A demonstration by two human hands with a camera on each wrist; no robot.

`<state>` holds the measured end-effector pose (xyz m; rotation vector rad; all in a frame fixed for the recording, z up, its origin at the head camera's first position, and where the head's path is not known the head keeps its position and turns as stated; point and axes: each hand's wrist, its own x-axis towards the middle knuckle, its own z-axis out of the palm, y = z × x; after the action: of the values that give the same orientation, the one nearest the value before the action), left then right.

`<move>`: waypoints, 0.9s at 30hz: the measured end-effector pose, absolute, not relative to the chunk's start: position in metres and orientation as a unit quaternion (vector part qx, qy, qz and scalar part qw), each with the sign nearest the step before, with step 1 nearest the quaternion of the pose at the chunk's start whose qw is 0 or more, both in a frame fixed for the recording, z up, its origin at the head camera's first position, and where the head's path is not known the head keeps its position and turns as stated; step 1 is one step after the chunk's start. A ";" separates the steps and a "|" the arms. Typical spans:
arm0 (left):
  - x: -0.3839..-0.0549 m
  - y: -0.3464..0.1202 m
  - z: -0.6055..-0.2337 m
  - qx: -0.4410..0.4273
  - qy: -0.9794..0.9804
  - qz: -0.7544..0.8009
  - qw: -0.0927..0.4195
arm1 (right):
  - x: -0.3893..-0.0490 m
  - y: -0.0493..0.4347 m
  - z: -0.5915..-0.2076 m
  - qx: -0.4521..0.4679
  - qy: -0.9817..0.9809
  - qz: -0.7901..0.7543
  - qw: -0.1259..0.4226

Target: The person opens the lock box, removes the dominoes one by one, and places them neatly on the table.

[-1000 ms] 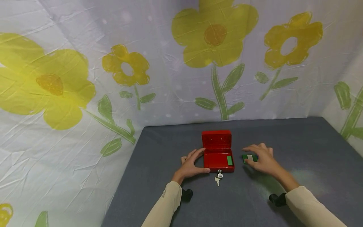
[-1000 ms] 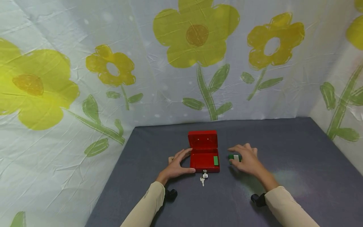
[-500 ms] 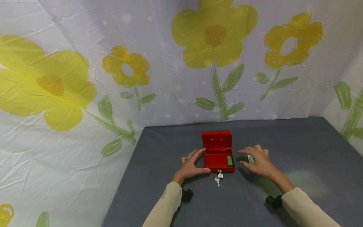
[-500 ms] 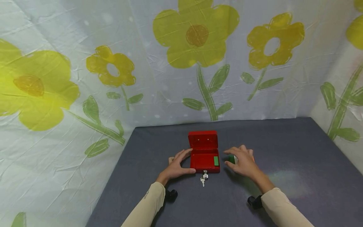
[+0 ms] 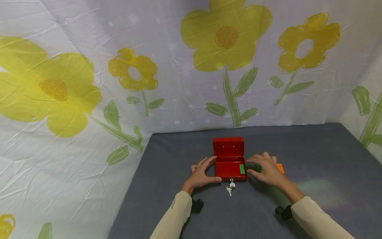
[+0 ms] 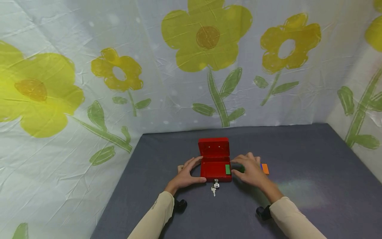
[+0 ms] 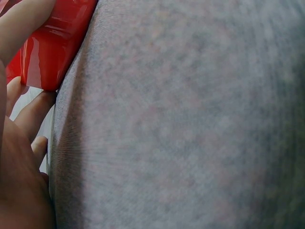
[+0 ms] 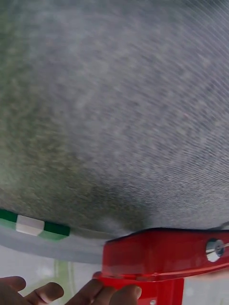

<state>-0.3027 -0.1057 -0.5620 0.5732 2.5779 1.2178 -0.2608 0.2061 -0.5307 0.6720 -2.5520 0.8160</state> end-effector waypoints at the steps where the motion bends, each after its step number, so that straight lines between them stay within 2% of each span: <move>1: -0.303 -0.106 -0.562 0.196 0.880 0.416 0.116 | -0.261 0.205 -0.530 0.241 -0.908 0.290 0.183; 14: -0.305 -0.106 -0.564 0.197 0.882 0.413 0.111 | -0.268 0.190 -0.524 0.252 -0.921 0.264 0.131; 27: -0.304 -0.105 -0.563 0.194 0.881 0.418 0.110 | -0.278 0.171 -0.502 0.260 -0.951 0.149 0.072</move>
<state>-0.3036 -0.1052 -0.5630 0.5701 2.5872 1.2286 -0.2779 0.1715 -0.5018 0.7824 -2.8580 0.4484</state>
